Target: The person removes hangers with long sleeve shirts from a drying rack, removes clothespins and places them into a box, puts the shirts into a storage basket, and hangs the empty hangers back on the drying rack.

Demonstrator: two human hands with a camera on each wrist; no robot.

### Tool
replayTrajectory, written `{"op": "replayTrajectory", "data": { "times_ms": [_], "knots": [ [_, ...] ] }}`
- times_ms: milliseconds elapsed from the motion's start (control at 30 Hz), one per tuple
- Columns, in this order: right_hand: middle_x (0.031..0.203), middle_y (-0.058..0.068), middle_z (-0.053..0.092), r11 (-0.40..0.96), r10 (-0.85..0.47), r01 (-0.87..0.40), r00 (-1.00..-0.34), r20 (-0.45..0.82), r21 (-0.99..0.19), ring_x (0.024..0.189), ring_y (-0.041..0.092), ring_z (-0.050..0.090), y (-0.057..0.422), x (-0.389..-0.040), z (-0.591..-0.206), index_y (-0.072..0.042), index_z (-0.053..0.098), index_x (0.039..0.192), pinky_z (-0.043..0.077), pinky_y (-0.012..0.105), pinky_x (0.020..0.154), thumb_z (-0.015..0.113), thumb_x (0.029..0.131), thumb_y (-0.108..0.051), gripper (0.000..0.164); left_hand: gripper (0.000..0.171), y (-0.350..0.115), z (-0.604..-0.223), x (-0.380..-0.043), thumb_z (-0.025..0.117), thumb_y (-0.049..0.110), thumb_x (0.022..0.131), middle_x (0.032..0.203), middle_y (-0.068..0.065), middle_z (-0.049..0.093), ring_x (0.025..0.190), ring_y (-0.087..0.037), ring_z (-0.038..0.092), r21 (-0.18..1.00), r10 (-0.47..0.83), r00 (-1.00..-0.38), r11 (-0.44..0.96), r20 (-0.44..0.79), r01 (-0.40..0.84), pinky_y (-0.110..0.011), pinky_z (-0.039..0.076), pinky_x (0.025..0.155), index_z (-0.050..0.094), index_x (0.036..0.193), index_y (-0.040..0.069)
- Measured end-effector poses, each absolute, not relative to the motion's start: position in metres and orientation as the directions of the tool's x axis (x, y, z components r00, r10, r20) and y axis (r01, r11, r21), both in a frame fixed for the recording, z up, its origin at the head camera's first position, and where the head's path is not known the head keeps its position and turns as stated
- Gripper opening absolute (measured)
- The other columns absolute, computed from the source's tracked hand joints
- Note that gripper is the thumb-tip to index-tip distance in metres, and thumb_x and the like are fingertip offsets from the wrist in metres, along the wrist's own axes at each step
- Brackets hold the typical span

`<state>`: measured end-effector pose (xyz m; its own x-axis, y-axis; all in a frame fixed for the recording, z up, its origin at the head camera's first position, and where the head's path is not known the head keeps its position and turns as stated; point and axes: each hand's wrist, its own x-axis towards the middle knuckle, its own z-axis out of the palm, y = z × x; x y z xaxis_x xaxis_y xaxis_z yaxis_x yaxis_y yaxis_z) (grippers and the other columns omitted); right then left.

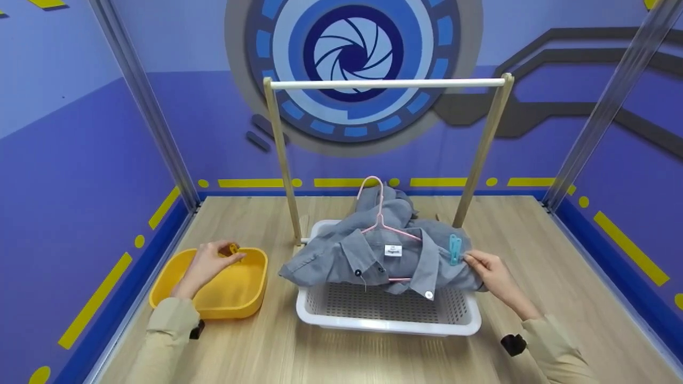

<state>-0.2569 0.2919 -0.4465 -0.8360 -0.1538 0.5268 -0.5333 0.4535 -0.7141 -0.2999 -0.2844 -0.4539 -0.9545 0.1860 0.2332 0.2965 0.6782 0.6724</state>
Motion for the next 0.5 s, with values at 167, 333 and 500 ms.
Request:
{"op": "replayTrajectory", "data": {
  "times_ms": [167, 333, 500],
  "knots": [
    [0.072, 0.006, 0.056, 0.465, -0.161, -0.525, -0.842, 0.515, -0.712, 0.064, 0.01, 0.047, 0.292, -0.256, -0.445, 0.004, 0.061, 0.079, 0.037, 0.017, 0.058, 0.054, 0.082, 0.015, 0.014, 0.028, -0.287, -0.456, -0.304, 0.068, 0.028, 0.082, 0.075, -0.001, 0.06, 0.065, -0.018, 0.053, 0.609, 0.237, -0.96, 0.742, 0.151, 0.279, -0.032, 0.047, 0.061, 0.064, 0.093, 0.002],
    [0.075, 0.006, 0.058, 0.489, -0.145, -0.503, -0.853, 0.502, -0.712, 0.066, 0.009, 0.049, 0.29, -0.255, -0.443, 0.004, 0.063, 0.08, 0.038, 0.016, 0.061, 0.054, 0.083, 0.014, 0.013, 0.018, -0.29, -0.453, -0.308, 0.067, 0.023, 0.083, 0.07, -0.001, 0.059, 0.06, -0.017, 0.053, 0.584, 0.269, -0.957, 0.763, 0.107, 0.279, -0.031, 0.045, 0.057, 0.065, 0.089, 0.006],
    [0.075, 0.006, 0.059, 0.504, -0.133, -0.49, -0.858, 0.496, -0.712, 0.067, 0.009, 0.05, 0.29, -0.254, -0.443, 0.004, 0.063, 0.08, 0.038, 0.016, 0.062, 0.055, 0.082, 0.013, 0.013, 0.023, -0.293, -0.454, -0.312, 0.069, 0.025, 0.081, 0.064, -0.002, 0.057, 0.056, -0.016, 0.051, 0.502, 0.249, -0.967, 0.831, 0.05, 0.24, -0.03, 0.043, 0.053, 0.064, 0.089, 0.004]
  ]
}}
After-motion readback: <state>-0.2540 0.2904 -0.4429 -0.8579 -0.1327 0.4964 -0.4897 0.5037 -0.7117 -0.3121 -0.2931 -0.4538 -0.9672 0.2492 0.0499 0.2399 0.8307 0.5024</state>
